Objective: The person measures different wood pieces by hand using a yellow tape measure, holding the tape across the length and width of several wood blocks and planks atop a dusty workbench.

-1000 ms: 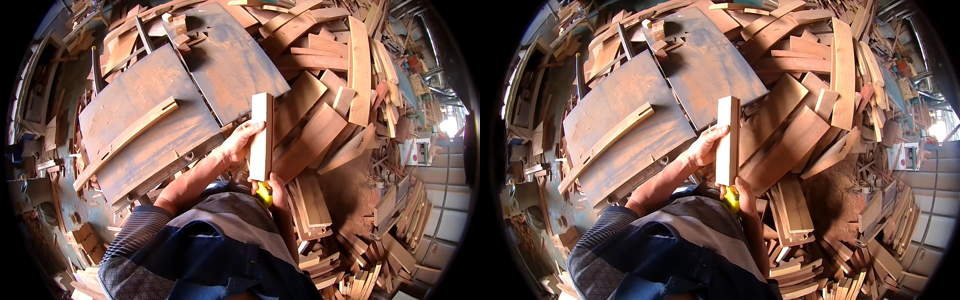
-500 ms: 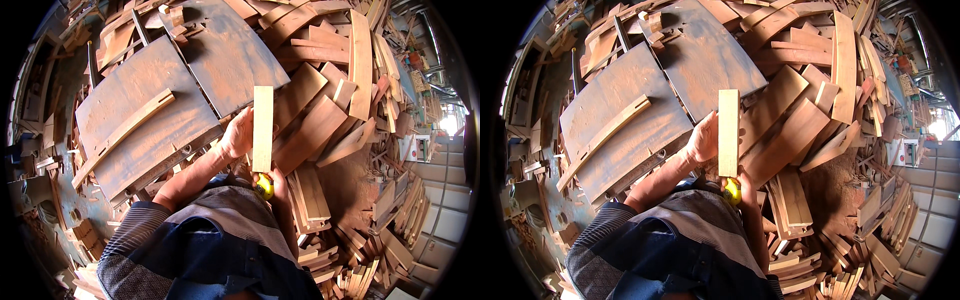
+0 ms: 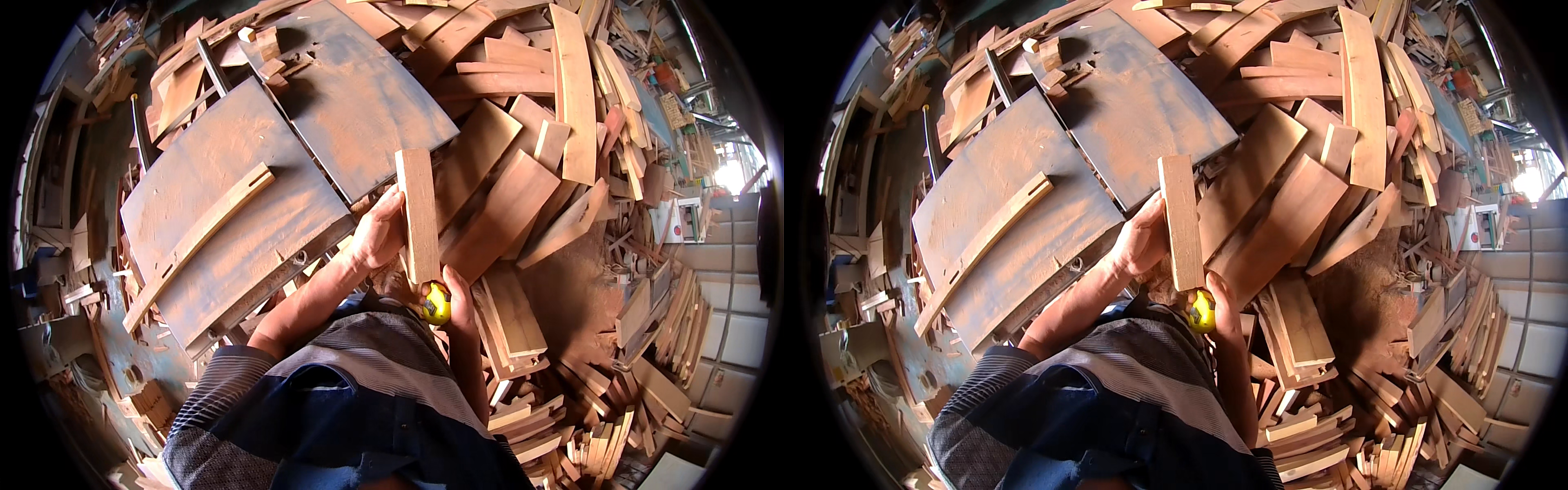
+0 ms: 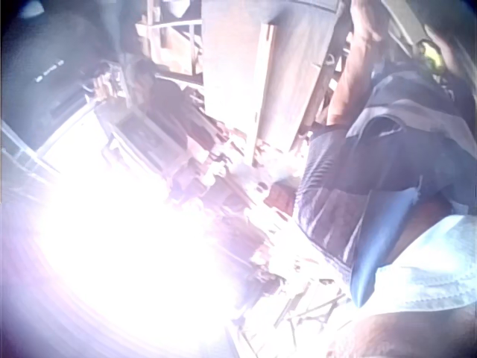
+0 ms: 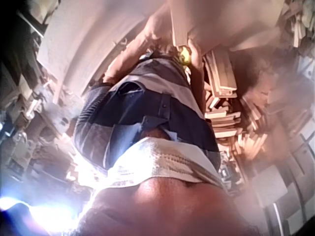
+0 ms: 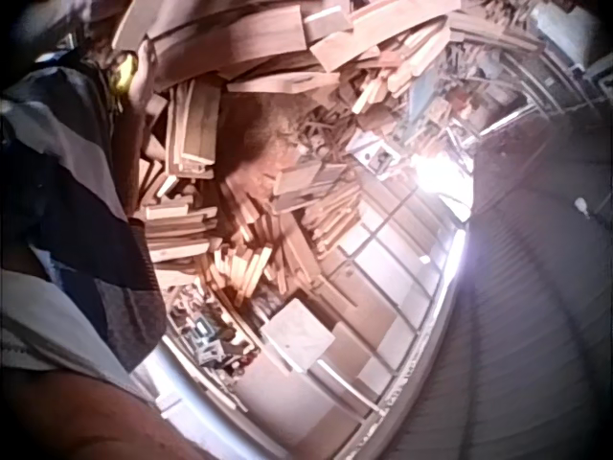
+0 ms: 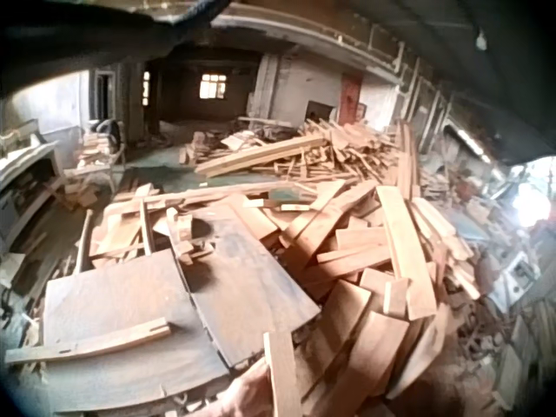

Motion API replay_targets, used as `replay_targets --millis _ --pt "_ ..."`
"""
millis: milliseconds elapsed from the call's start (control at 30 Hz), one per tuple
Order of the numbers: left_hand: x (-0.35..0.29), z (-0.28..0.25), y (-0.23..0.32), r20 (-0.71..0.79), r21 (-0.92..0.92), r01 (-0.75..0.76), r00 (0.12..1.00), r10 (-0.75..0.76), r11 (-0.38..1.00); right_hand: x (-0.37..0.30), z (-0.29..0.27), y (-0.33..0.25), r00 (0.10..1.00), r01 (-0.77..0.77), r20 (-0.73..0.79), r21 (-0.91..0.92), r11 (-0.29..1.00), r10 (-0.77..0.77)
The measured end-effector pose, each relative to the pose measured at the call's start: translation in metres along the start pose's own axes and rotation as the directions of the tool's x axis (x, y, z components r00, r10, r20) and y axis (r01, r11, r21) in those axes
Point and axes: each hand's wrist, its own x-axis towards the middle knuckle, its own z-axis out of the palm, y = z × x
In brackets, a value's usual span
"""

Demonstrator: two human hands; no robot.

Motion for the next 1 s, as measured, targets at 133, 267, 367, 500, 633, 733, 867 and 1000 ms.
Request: replay_targets --millis 133,267,367,500,633,733,867,1000 --pt "0.002 -0.004 -0.006 0.017 0.006 -0.007 1.000 0.007 1.000 -0.004 0.000 0.003 0.998 0.025 -0.066 0.001 1.000 -0.025" --pt "0.002 -0.003 -0.009 0.015 -0.008 0.015 1.000 -0.015 1.000 -0.009 0.002 0.006 0.994 0.049 -0.097 0.008 0.999 -0.048" --pt "0.000 0.006 -0.009 -0.084 0.047 0.011 0.996 -0.007 0.999 -0.011 0.005 0.005 0.994 0.103 -0.031 -0.146 0.984 -0.109" --pt "-0.004 -0.024 0.007 0.053 -0.209 0.311 0.950 -0.306 0.927 -0.027 0.014 0.000 0.999 0.026 0.038 -0.065 0.998 -0.023" --pt "-0.008 -0.016 0.011 0.088 -0.225 0.345 0.939 -0.333 0.911 -0.062 0.009 0.012 0.995 -0.083 -0.064 -0.038 0.996 0.080" --pt "-0.025 0.001 0.009 -0.005 -0.024 0.326 0.945 -0.326 0.945 -0.079 0.020 0.008 0.993 -0.077 -0.112 -0.438 0.896 0.030" --pt "-0.036 -0.021 -0.004 -0.052 -0.009 0.352 0.935 -0.352 0.936 -0.083 0.039 -0.008 0.987 -0.093 -0.157 -0.410 0.907 0.030" --pt "-0.042 -0.024 -0.012 -0.130 0.072 0.402 0.911 -0.391 0.913 -0.074 0.030 -0.023 0.972 0.082 -0.131 -0.584 0.807 -0.194"
